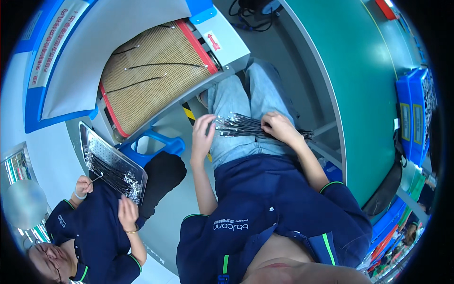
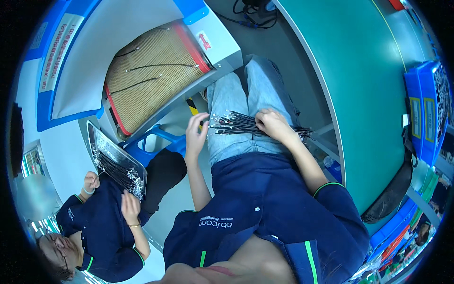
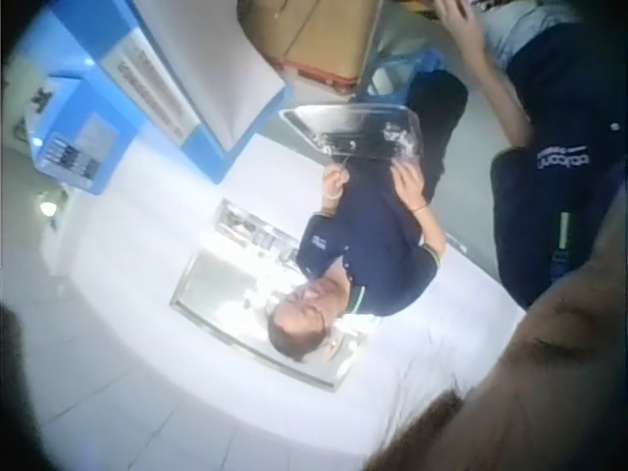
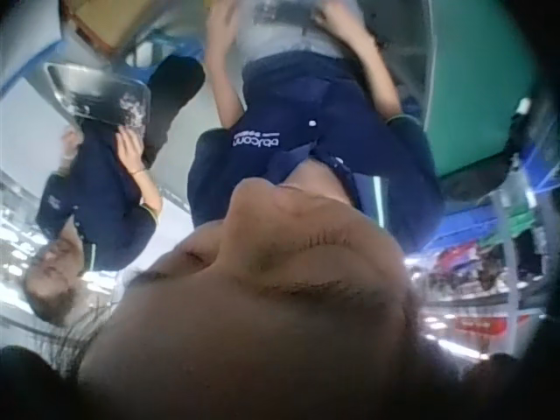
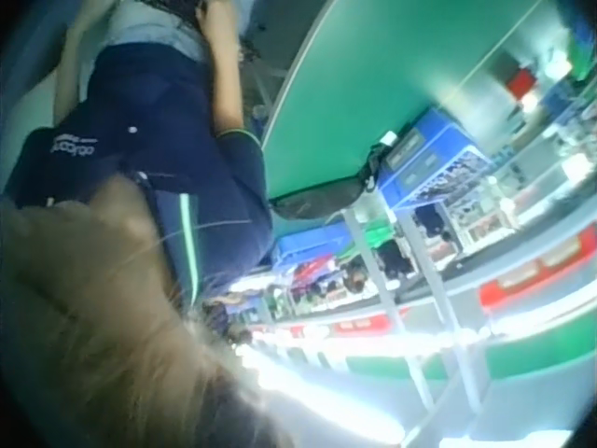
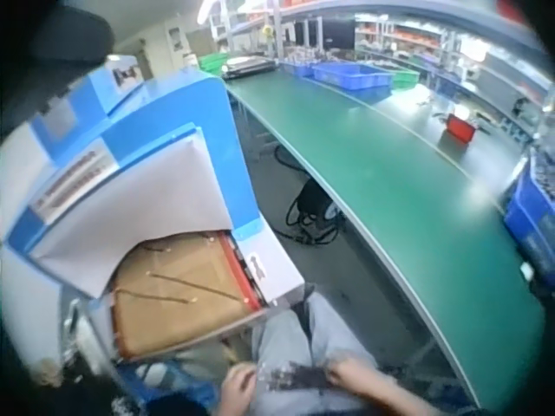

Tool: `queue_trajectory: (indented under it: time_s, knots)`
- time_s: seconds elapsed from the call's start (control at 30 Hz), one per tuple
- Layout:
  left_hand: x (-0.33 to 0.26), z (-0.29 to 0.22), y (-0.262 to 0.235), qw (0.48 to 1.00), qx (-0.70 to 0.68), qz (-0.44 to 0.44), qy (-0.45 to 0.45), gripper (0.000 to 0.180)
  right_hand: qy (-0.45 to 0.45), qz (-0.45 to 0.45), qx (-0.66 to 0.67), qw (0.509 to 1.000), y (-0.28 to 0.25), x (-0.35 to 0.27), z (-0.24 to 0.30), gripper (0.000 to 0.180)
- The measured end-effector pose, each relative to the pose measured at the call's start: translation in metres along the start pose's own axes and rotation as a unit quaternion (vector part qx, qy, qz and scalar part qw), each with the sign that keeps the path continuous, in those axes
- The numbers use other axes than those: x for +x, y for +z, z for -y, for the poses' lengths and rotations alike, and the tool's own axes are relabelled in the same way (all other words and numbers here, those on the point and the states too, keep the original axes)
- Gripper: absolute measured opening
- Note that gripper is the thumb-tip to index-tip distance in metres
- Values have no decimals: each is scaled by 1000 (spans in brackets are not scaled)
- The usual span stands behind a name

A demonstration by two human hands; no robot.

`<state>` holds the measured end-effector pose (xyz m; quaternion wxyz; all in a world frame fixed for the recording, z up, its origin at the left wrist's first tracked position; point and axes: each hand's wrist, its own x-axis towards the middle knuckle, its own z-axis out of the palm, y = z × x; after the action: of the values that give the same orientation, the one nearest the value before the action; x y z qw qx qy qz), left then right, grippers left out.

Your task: The person sits at a workstation and repeatedly picks up black cables from a bundle on their lap, inserts one end into a mesh tray on a blue machine, and returns the cable to the bundle. A coworker is visible to the left working on a separate tray.

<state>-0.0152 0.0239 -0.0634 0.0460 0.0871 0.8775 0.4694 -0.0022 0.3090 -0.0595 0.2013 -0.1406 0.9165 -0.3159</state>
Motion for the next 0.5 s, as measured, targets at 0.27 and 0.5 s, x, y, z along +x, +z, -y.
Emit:
queue_trajectory:
  time_s: [0.27, 0.5]
  knots:
    - [-26, -10, 11, 999, 15, 49, -6, 24, 49, -8, 20, 999, 1, -1, 1, 18]
    - [-25, -12, 13, 998, 27, 50, -8, 25, 42, -34, 17, 998, 2, -6, -7, 15]
